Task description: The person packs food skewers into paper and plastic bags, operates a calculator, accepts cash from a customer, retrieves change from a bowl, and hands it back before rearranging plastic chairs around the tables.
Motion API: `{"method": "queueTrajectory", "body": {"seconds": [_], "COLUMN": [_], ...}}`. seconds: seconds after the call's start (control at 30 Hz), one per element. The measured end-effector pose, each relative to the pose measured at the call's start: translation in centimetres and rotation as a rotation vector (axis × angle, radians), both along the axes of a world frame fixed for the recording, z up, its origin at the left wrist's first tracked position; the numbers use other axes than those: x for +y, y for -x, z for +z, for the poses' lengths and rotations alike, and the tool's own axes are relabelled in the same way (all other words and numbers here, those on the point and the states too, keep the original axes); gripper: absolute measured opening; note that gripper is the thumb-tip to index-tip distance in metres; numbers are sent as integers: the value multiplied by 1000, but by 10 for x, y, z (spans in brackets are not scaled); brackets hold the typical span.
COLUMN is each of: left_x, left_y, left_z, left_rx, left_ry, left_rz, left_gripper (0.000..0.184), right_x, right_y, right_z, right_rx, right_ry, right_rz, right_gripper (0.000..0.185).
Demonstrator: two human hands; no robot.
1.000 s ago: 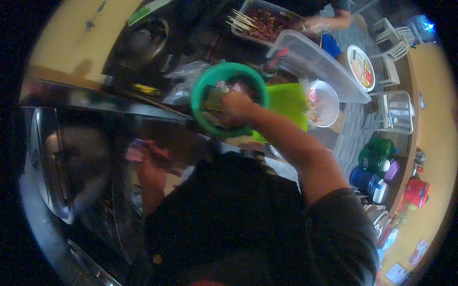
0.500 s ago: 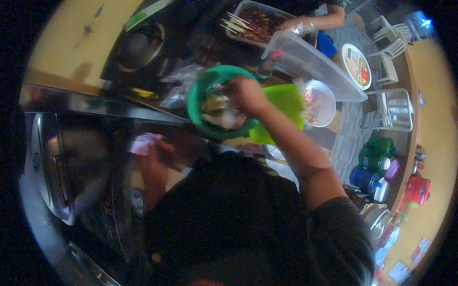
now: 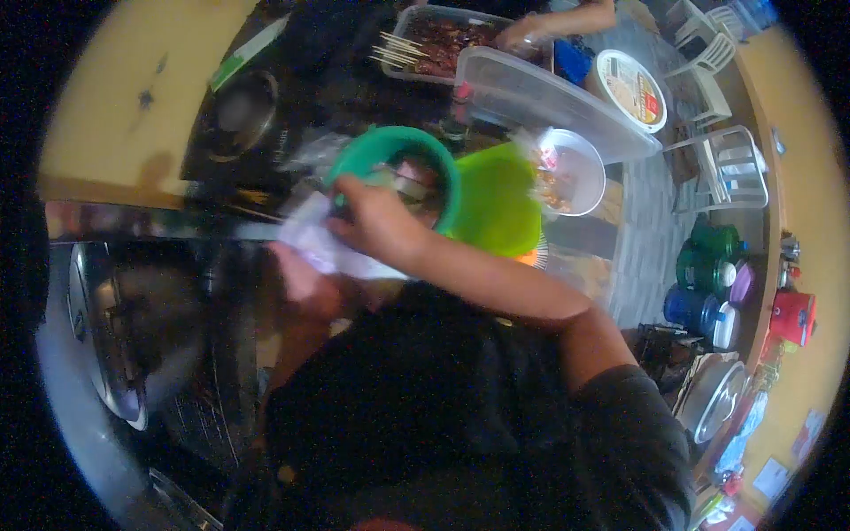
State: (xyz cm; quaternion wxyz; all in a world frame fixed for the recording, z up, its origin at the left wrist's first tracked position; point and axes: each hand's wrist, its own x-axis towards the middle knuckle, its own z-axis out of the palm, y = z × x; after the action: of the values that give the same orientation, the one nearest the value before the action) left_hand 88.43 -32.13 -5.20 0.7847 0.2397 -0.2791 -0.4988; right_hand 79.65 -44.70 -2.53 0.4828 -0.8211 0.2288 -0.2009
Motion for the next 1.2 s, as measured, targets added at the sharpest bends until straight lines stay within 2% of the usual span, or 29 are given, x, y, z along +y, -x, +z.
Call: {"method": "queueTrajectory", "body": {"seconds": [0.03, 0.07, 0.13, 0.17, 0.2, 0.27, 0.33, 0.4, 0.43, 0.47, 0.53, 0.57, 0.63, 0.73, 0.8, 0.83, 0.87, 0.93, 1.0, 1.03, 1.07, 1.1, 1.13, 1.17, 1.2], "left_x": [-4, 0, 7, 2, 5, 7, 17, 31, 39, 45, 53, 57, 56, 71, 75, 74, 73, 71, 70, 69, 66, 62, 58, 54, 49], "left_y": [5, 6, 3, -2, -20, -38, -48, -57, -60, -61, -55, -53, -45, -50, -50, -49, -47, -45, -44, -44, -44, -43, -42, -40, -37], "left_z": [7, 13, 23, 32, 15, 19, 31, 34, 34, 34, 34, 33, 41, 26, 24, 25, 29, 35, 31, 30, 36, 46, 44, 42, 18], "left_rx": [424, 426, -177, 5, 166, 167, 104, 41, -14, -70, -26, -7, 40, 70, 37, -7, -5, -50, -178, -292, -296, -310, -321, -334, -410], "left_ry": [151, 146, -559, -683, -601, -348, -328, -303, -362, -421, -512, -558, -741, -693, -692, -704, -702, -780, -759, -709, -703, -848, -915, -978, -806], "left_rz": [-121, -126, 319, 383, 429, 502, 549, 606, 591, 571, 604, 583, 612, 534, 522, 534, 538, 548, 546, 535, 536, 406, 338, 267, 219], "left_gripper": [55, 55, 47, 42, 42, 42, 42, 43, 43, 43, 42, 40, 36, 33, 32, 31, 31, 30, 30, 30, 30, 29, 28, 28, 28], "right_x": [-1, -2, -4, -5, -7, -19, -41, -69, -69, -68, -59, -49, -40, -42, -46, -45, -43, -49, -69, -72, -73, -75, -78, -81, -83], "right_y": [-6, -12, -24, -31, -37, -44, -34, -19, -18, -15, -10, -9, -11, -13, -14, -14, -12, -10, -7, -3, 4, 11, 18, 26, 33], "right_z": [5, 9, 12, 12, 12, 11, 9, -32, -71, -118, -171, -179, -179, -163, -163, -161, -159, -151, -113, -90, -67, -54, -58, -67, -74], "right_rx": [40, 80, 86, 15, -56, -64, 211, 332, 334, 443, 551, 407, 244, 386, 174, 174, 226, 278, 807, 804, 764, 689, 682, 449, 211], "right_ry": [11, 22, 75, 122, 168, 131, -5, 195, 193, 377, 563, -17, -571, -326, 146, 148, -70, -281, 297, 303, -171, -631, -625, -730, -826], "right_rz": [12, 24, 43, 65, 91, 142, 399, 721, 734, 878, 1025, 828, 591, 431, 579, 582, 506, 435, 758, 757, 575, 371, 364, 350, 334], "right_gripper": [39, 42, 44, 45, 46, 47, 48, 46, 46, 45, 45, 45, 45, 54, 34, 34, 33, 33, 28, 28, 24, 22, 22, 24, 27]}}
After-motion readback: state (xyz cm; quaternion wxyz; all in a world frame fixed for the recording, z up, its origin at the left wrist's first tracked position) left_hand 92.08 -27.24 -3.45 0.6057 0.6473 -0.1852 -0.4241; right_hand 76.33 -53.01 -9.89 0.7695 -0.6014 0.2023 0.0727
